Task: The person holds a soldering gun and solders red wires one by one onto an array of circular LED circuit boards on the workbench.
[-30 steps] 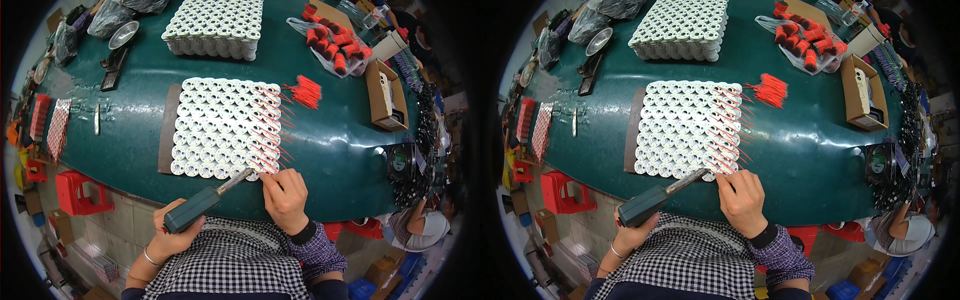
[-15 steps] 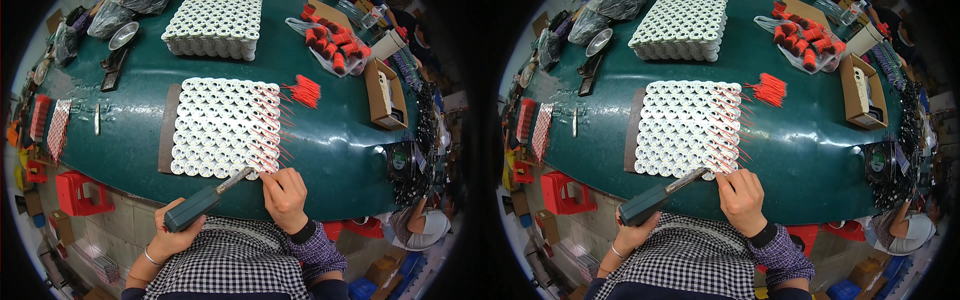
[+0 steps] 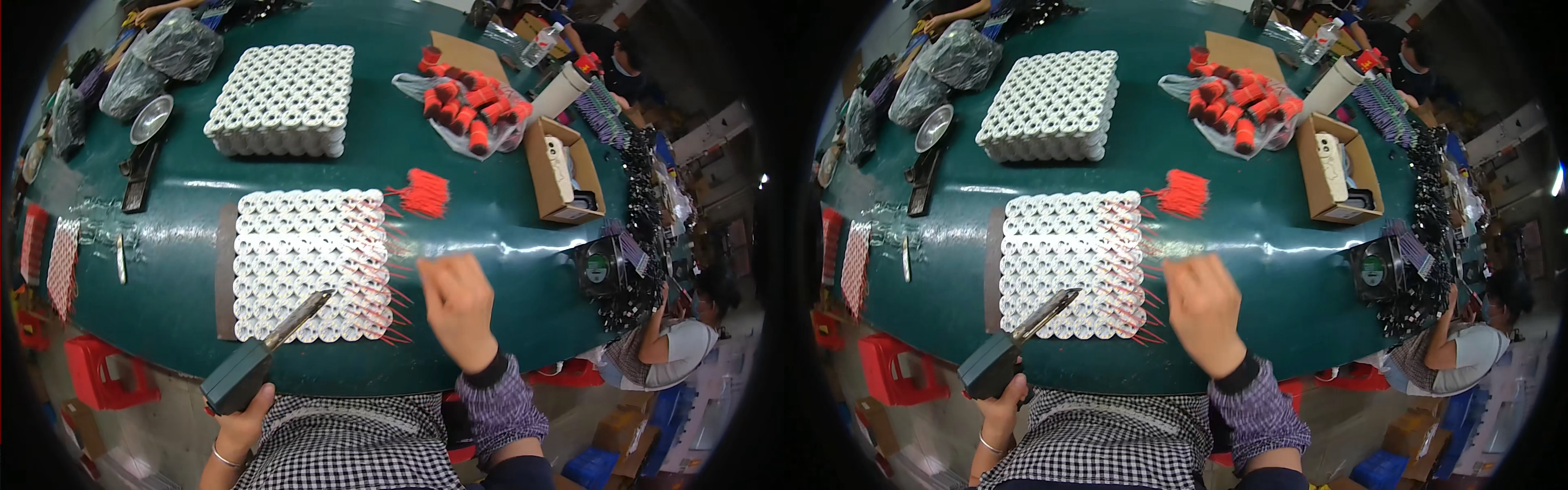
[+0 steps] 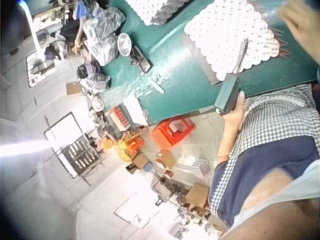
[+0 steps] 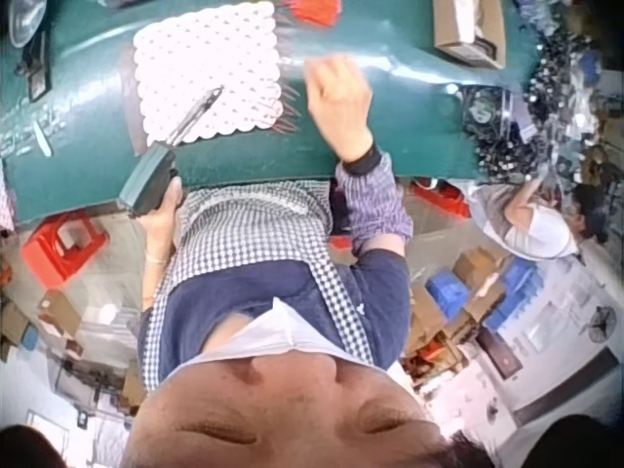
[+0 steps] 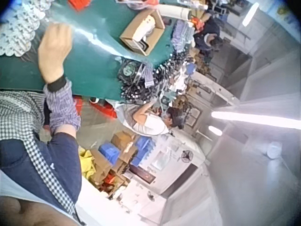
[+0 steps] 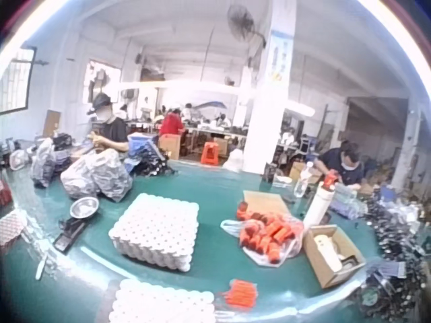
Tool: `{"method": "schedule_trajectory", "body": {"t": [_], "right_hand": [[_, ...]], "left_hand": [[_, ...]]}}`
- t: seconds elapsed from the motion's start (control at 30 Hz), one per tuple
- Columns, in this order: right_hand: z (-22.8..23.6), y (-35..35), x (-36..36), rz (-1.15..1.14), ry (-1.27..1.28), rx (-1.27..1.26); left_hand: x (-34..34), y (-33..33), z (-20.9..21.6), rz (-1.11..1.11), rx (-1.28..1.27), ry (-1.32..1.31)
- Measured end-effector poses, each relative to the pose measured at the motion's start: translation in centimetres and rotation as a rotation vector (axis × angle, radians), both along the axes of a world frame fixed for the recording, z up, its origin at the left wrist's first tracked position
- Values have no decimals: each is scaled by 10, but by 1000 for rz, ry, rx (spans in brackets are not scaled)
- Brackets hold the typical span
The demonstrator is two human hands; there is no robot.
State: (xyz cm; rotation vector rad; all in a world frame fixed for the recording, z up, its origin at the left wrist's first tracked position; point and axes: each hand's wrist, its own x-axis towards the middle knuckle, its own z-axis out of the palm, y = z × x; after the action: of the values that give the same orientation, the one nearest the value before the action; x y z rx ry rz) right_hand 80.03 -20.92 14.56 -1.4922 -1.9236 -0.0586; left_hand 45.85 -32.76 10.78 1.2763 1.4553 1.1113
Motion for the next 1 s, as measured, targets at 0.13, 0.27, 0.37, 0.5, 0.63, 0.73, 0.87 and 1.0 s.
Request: {"method": "schedule_trajectory", "body": {"t": [0.13,0.27,0.37,0.5,0.63,0.73,0.87,1.0], "right_hand": [[-24,59,34,-64,-116,45],[-45,87,39,-89,-266,24],[-64,101,38,-103,-334,86],[-64,102,34,-107,-359,156],[-68,100,38,-109,-304,194],[-65,97,37,-107,-265,190],[-57,90,36,-104,-253,133],[-40,78,34,-73,-276,104]], "left_hand": [[2,9,-8,7,23,-24],[3,8,-9,13,24,-34],[8,7,-5,133,8,-84],[10,13,5,165,-36,-153],[4,11,-5,103,38,-81],[-4,7,-11,40,52,-20],[0,4,-6,65,38,-44],[0,2,-3,55,64,-16]]}}
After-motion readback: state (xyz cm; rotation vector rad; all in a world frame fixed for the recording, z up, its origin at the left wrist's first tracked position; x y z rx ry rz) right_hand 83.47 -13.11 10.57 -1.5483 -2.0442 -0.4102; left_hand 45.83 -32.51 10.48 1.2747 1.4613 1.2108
